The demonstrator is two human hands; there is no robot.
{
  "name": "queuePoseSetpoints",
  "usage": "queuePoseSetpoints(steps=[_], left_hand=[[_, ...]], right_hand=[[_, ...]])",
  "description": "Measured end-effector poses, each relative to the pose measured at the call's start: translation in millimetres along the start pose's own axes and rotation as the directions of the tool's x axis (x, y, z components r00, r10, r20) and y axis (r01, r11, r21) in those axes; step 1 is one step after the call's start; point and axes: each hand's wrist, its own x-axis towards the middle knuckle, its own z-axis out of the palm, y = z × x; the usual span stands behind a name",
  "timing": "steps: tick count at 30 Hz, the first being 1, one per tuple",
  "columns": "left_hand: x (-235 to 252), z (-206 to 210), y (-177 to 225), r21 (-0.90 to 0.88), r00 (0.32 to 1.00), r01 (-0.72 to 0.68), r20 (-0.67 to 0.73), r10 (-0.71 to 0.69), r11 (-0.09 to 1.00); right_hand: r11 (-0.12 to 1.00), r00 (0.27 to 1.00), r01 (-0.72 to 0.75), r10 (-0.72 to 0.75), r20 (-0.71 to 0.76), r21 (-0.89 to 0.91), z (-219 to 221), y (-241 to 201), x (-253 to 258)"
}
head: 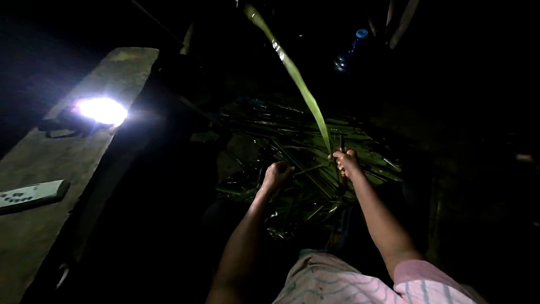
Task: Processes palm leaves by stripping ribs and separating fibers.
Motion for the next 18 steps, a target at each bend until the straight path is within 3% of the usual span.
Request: queuePoseSetpoints(steps=[2,4,8,12,15,18], left_hand=[[2.0,3.8,-4.5,-0.032,0.999,-0.015,0.049,0.017,0.999],[4.3,9.7,-8.0,-0.123,0.992,-0.020,0.118,0.034,0.992],[-0.9,19.7,3.0,-0.408,0.960,0.021,0.264,0.096,0.913],[-2.6,25.4,11.4,-0.685,0.941,0.059,0.280,0.188,0.726],[-3.6,24.9,21.0,-0.761,0.960,0.214,0.278,0.010,0.613],[2.2,23.5,14.0,-0.783,0.952,0.305,0.267,-0.149,0.543]], right_hand=[[0.965,0.990,-0.051,0.015,0.139,0.256,11.8,-4.8,-7.0],[0.925,0.959,-0.064,-0.047,0.278,0.375,21.7,-11.6,-13.0],[0.862,0.901,-0.135,-0.098,0.422,0.489,33.1,-36.7,-26.8],[0.892,0.858,-0.084,-0.162,0.488,0.444,35.5,-44.7,-27.9],[0.913,0.846,-0.063,-0.165,0.507,0.402,39.1,-33.4,-20.3],[0.947,0.887,-0.057,-0.097,0.451,0.316,44.8,-24.1,-18.5]])
